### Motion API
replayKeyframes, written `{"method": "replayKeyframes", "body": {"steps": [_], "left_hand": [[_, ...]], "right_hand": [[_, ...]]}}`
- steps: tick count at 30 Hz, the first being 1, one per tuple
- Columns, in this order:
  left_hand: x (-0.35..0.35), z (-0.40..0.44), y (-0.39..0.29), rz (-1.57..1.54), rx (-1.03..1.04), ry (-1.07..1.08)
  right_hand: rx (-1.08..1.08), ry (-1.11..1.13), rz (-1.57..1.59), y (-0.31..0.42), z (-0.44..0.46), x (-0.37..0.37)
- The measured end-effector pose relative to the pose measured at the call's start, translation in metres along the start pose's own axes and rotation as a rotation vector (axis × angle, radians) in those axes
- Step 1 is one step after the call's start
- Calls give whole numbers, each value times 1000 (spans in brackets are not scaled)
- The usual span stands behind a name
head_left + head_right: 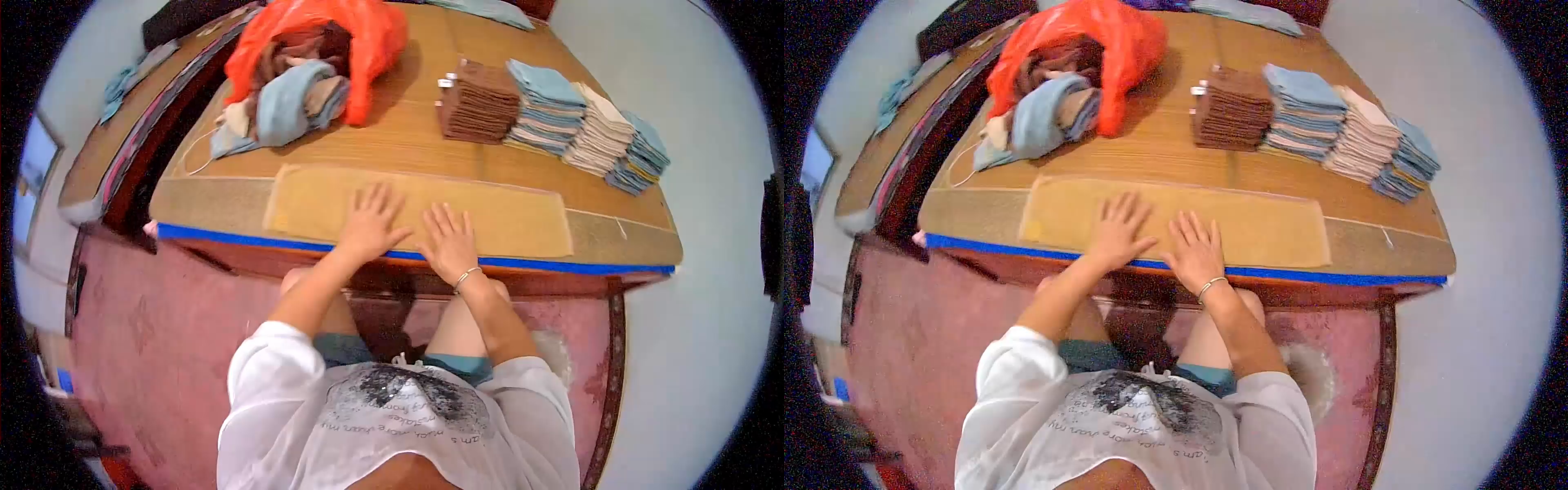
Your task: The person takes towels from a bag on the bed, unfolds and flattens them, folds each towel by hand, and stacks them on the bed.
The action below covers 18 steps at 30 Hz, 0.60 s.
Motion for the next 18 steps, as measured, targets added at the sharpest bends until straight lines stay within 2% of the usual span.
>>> {"method": "replayKeyframes", "body": {"steps": [6, 8, 11, 13, 15, 18], "left_hand": [[-17, -21, 48, 65, -146, 74], [-18, -29, 76, 63, -220, 90], [-31, -45, 108, 114, -273, 71], [-37, -56, 127, 177, -383, 89], [-32, -64, 139, 191, -381, 73], [-29, -65, 140, 213, -376, 51]], "right_hand": [[183, 21, -83, -85, -16, -26], [333, 71, -111, -116, -19, -36], [397, 4, -138, -161, -26, -39], [425, -8, -139, -183, -28, -44], [483, -45, -218, -197, -26, -49], [594, -64, -137, -203, -20, -51]]}}
Point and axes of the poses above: each hand's wrist, its own z-axis towards the middle knuckle, its own x-axis out of the palm, y = z × x, the point moved 2 cm from there along z, towards the middle knuckle, and after that the axes turned 11 degrees about x, right-handed, at the moved point
